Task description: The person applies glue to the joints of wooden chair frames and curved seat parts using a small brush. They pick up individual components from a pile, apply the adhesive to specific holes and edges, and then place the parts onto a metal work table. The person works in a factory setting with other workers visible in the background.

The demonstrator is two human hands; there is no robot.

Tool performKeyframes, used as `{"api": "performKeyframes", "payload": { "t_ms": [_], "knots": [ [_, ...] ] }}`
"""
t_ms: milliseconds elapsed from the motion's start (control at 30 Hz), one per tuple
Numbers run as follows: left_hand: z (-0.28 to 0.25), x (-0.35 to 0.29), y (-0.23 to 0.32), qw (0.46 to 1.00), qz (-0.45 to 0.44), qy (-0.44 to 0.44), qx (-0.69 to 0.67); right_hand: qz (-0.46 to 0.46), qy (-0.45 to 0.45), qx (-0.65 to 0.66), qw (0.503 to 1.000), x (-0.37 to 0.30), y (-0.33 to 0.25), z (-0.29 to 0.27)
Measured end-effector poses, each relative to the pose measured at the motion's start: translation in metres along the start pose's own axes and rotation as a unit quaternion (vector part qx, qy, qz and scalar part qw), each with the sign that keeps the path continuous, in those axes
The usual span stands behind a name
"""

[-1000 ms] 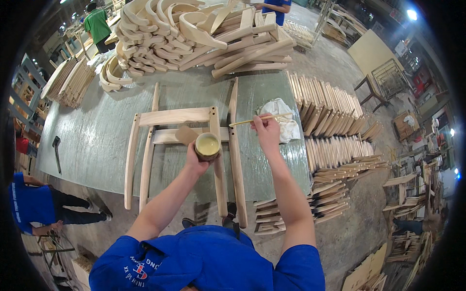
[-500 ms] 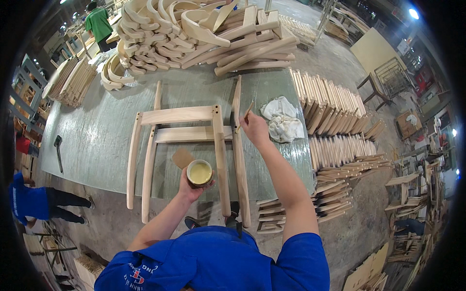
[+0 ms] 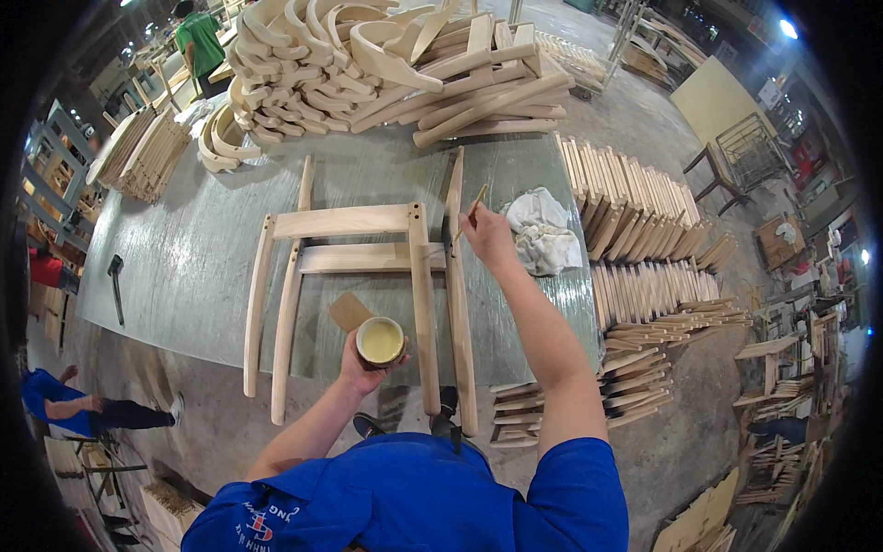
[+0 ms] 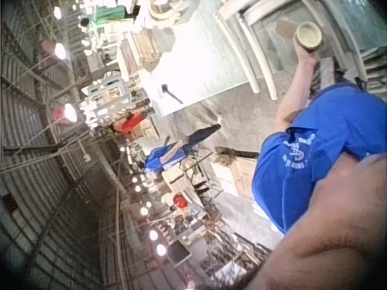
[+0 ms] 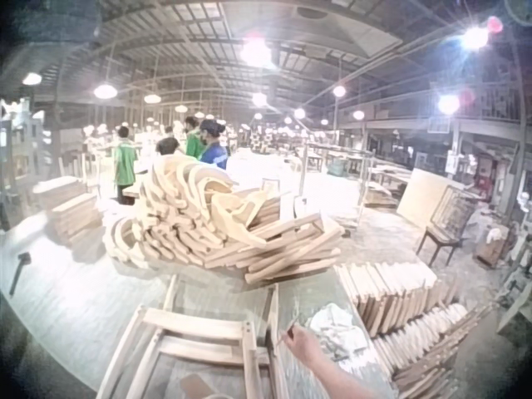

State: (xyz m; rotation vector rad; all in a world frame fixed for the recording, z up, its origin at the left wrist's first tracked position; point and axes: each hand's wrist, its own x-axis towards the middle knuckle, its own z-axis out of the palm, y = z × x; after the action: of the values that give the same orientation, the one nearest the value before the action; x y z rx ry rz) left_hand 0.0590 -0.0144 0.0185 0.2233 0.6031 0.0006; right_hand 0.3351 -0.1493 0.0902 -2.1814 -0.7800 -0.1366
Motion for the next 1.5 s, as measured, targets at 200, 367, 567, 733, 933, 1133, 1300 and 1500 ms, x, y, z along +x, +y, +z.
{"api": "performKeyframes", "payload": {
  "t_ms": [200, 367, 567, 733, 933, 1133, 1300, 1500],
  "knots": [
    [-0.008, 0.002, -0.004, 1.000, -0.011, 0.000, -0.001, -0.022, -0.046, -0.004, 0.999, 0.002, 0.008, 0.020],
    [-0.012, 0.002, -0.007, 1.000, -0.017, -0.013, 0.008, -0.063, -0.071, -0.017, 0.995, 0.010, 0.013, 0.024],
    [-0.011, 0.001, -0.008, 1.000, -0.019, -0.023, 0.007, -0.056, -0.061, -0.005, 0.997, 0.006, 0.011, 0.014],
    [-0.016, 0.002, -0.005, 0.997, -0.024, -0.059, 0.038, 0.041, -0.069, 0.040, 0.996, -0.005, 0.007, -0.009],
    [-0.009, 0.001, -0.011, 0.998, -0.047, -0.032, 0.035, -0.038, -0.063, 0.066, 0.995, -0.015, 0.011, 0.012],
    [-0.006, -0.003, -0.013, 0.996, -0.057, -0.034, 0.058, -0.053, -0.101, -0.013, 0.993, -0.011, 0.009, 0.010],
    [-0.008, -0.008, -0.010, 0.996, -0.041, -0.047, 0.061, -0.084, -0.147, -0.001, 0.986, -0.012, 0.005, 0.001],
    [0.016, -0.003, 0.001, 0.996, -0.021, 0.010, 0.091, -0.111, -0.128, 0.130, 0.977, -0.023, 0.026, -0.030]
  ]
}}
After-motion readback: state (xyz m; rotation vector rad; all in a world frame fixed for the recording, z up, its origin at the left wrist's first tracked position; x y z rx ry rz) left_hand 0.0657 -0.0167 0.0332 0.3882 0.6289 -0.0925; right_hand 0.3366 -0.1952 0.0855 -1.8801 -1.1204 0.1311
